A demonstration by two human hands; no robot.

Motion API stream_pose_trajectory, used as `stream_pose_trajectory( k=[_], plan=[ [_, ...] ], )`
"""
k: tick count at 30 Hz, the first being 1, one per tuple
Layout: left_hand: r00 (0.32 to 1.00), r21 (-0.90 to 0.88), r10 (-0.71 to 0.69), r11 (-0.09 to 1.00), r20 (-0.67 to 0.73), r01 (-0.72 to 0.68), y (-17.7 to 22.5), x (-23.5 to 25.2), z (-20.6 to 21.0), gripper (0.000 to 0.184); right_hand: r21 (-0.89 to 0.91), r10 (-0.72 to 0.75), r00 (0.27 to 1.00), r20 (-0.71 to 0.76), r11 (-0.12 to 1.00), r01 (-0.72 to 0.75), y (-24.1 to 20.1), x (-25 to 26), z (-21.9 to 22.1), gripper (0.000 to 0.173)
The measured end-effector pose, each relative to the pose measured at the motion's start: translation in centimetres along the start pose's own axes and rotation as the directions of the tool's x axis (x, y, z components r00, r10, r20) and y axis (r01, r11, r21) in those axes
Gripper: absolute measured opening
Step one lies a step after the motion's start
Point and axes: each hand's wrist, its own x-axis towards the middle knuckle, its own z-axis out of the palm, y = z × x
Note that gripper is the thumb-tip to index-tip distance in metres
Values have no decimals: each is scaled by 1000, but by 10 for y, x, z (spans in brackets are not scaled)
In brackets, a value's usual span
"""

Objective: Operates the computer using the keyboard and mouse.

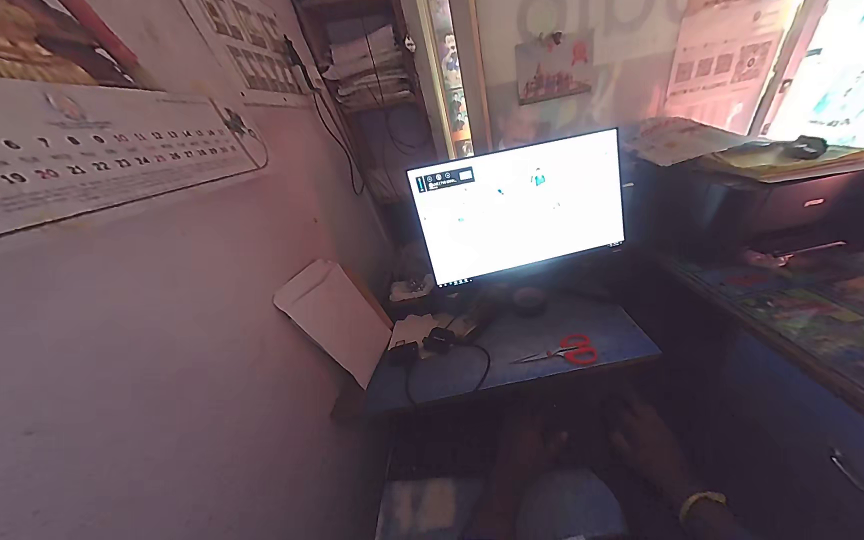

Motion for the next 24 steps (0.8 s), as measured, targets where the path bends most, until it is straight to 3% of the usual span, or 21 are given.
stream_pose_trajectory(
  k=[24],
  plan=[
    [999,25,15,1000,-40,-14,0,0,3,78,-27,-4,1000,10,1000,4,2,3,3,53]
  ],
)
